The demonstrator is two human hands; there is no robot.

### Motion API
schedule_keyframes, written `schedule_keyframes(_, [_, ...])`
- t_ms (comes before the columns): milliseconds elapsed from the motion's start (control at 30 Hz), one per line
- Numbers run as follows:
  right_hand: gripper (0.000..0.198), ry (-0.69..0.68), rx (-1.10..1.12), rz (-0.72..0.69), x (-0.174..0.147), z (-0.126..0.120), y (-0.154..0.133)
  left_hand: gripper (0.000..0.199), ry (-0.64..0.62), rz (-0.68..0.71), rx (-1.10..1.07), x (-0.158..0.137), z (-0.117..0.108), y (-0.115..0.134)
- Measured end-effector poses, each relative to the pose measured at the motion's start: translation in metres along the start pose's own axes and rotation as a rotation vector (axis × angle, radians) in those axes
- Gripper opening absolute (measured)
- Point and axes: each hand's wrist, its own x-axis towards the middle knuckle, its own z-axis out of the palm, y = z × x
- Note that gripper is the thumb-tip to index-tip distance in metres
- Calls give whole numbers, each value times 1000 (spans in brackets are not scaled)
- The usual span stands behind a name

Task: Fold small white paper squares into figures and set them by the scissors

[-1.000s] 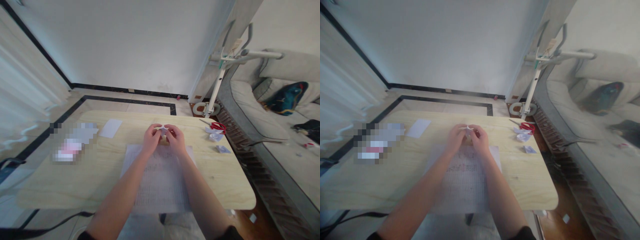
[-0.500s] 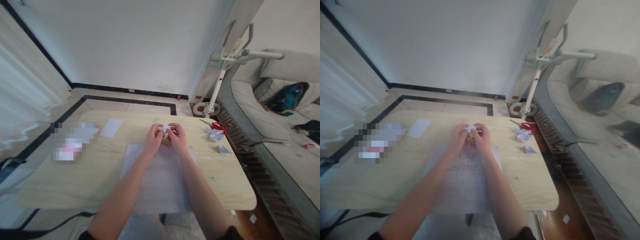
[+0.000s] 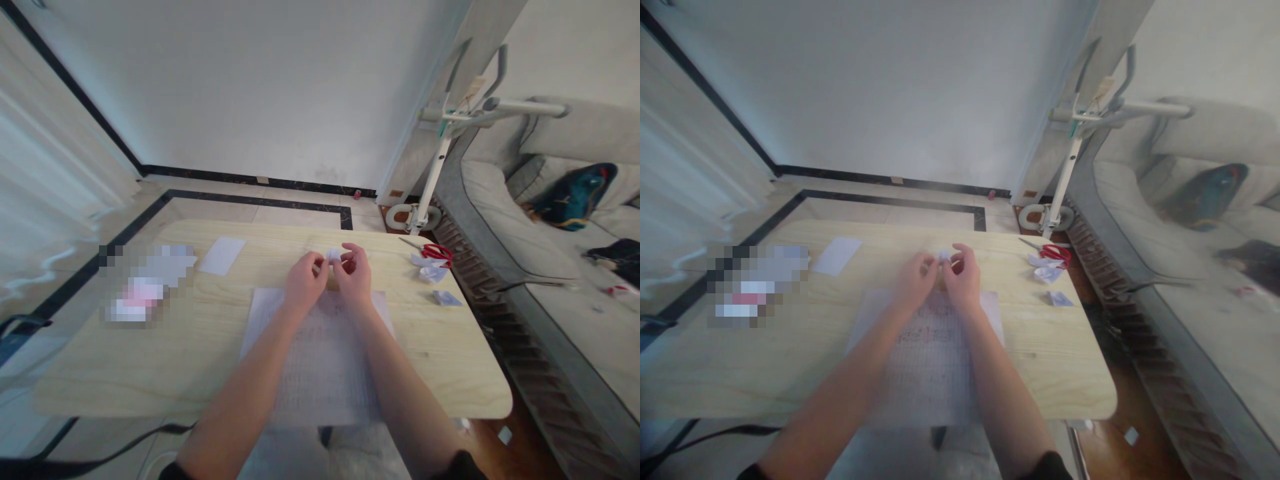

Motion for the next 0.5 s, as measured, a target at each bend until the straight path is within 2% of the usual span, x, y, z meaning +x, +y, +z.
schedule_keyframes(133, [33, 0, -27, -29, -1, 0, 1, 11, 19, 62, 52, 0, 3, -5])
schedule_keyframes(500, [34, -23, -62, 36, 2, 0, 8, 15, -32, 52, -21, 2, 4, -8])
